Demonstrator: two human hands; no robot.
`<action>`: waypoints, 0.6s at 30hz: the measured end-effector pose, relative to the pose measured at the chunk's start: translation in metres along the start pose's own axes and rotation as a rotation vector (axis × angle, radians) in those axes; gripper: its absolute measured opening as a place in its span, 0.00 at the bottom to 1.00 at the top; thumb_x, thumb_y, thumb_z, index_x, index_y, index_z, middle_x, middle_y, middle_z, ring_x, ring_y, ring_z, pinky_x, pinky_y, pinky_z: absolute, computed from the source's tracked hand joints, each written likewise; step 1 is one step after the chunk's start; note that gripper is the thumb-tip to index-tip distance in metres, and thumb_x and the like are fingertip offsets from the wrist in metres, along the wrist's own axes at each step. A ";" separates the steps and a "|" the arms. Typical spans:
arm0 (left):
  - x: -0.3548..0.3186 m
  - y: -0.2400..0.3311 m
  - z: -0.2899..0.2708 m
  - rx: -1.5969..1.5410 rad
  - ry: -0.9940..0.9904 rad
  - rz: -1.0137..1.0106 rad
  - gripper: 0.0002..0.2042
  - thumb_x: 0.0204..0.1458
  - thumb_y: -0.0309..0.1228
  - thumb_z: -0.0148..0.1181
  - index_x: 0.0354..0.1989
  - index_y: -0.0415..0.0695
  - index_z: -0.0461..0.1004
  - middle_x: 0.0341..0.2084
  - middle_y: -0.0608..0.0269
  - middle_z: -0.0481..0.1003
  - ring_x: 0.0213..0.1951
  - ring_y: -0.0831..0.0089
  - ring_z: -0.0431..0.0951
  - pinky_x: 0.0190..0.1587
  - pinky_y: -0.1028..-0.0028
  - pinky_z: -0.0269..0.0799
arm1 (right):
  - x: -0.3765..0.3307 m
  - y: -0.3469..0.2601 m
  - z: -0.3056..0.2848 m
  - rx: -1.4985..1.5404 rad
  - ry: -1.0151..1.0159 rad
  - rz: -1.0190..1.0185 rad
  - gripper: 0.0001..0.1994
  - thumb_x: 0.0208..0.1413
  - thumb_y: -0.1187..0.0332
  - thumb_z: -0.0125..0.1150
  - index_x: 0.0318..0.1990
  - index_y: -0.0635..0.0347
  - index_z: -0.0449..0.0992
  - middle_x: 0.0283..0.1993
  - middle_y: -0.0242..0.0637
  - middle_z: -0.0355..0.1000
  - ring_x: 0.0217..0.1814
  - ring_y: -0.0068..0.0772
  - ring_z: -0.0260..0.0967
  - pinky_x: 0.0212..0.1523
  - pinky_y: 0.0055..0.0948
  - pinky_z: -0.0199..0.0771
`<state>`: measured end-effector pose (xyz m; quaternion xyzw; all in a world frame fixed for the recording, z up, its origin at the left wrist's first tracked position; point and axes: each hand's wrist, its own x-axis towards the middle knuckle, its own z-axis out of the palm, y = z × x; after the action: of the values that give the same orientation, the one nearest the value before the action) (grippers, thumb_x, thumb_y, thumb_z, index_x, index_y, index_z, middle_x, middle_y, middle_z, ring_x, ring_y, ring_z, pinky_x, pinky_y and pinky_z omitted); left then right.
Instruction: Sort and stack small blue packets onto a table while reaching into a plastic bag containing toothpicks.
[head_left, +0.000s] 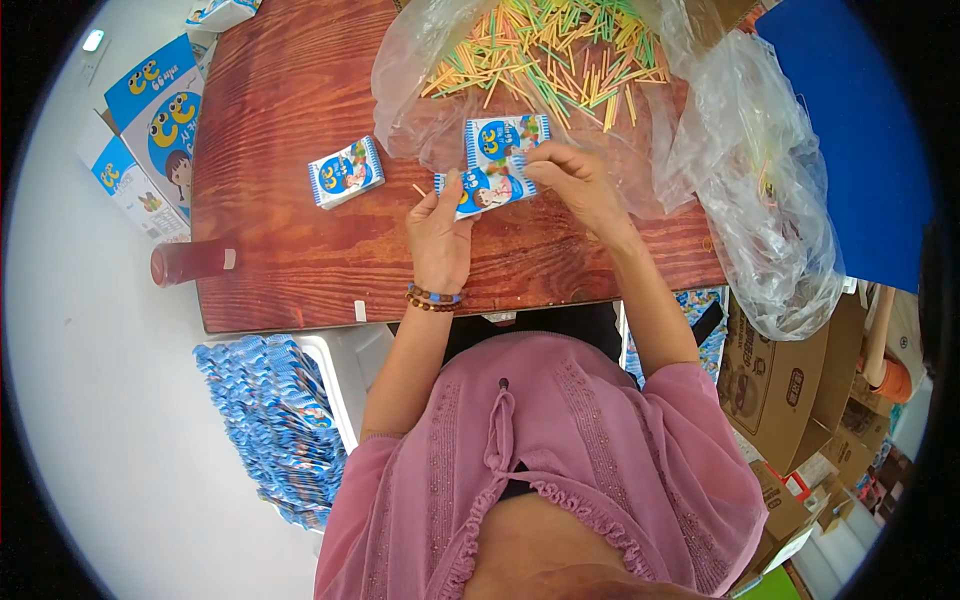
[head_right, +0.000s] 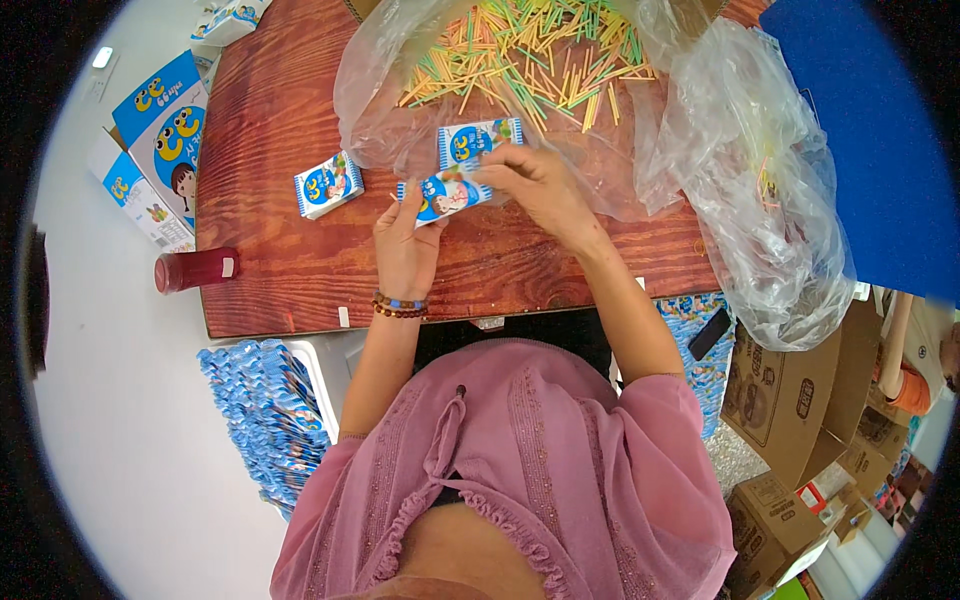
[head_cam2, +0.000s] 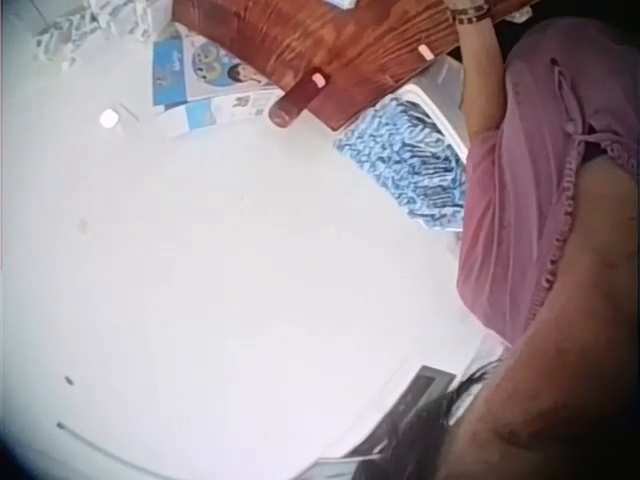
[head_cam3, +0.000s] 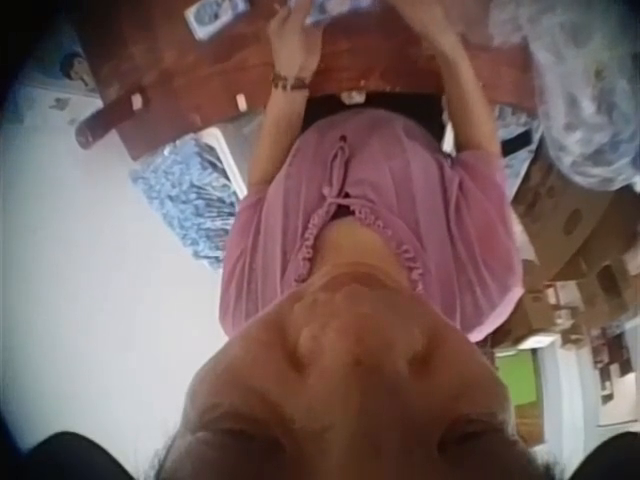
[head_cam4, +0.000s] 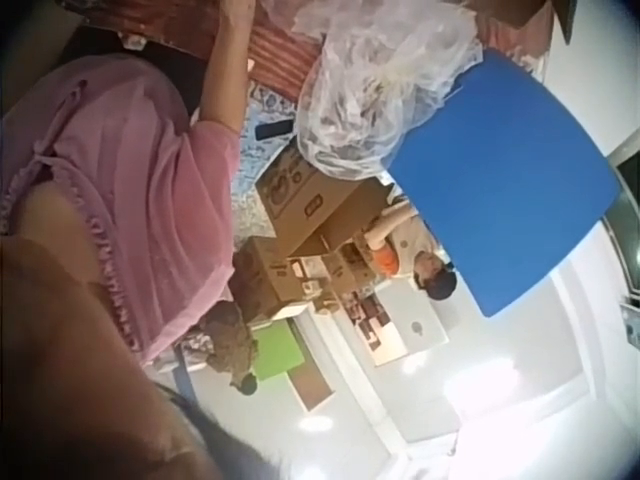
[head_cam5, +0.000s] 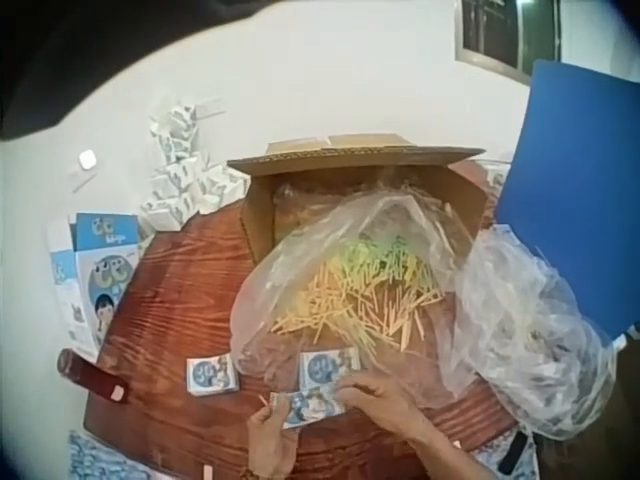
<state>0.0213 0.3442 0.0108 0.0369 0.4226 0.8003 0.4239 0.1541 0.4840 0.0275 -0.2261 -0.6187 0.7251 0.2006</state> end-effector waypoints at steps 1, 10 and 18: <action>0.000 0.002 -0.003 -0.048 -0.012 -0.040 0.06 0.56 0.29 0.58 0.37 0.40 0.77 0.33 0.63 0.79 0.33 0.79 0.77 0.33 0.79 0.71 | -0.002 -0.004 0.000 -0.002 -0.002 0.000 0.06 0.54 0.71 0.61 0.38 0.62 0.76 0.40 0.27 0.73 0.45 0.17 0.67 0.45 0.20 0.67; -0.008 0.002 0.000 -0.040 -0.009 -0.140 0.08 0.57 0.33 0.57 0.36 0.41 0.76 0.33 0.63 0.78 0.33 0.78 0.77 0.33 0.77 0.70 | -0.005 -0.009 0.011 -0.487 -0.224 -0.434 0.13 0.47 0.68 0.67 0.41 0.60 0.78 0.62 0.36 0.63 0.65 0.40 0.56 0.64 0.37 0.52; -0.015 -0.002 -0.028 -0.054 0.057 -0.115 0.09 0.58 0.35 0.56 0.35 0.41 0.76 0.34 0.65 0.78 0.36 0.79 0.77 0.37 0.77 0.71 | 0.015 0.001 -0.002 -0.242 -0.326 -0.244 0.09 0.54 0.66 0.61 0.39 0.58 0.80 0.51 0.37 0.72 0.54 0.30 0.66 0.56 0.30 0.63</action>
<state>0.0209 0.3163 -0.0041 -0.0217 0.4143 0.7863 0.4578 0.1432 0.4937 0.0251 -0.0522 -0.7481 0.6430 0.1555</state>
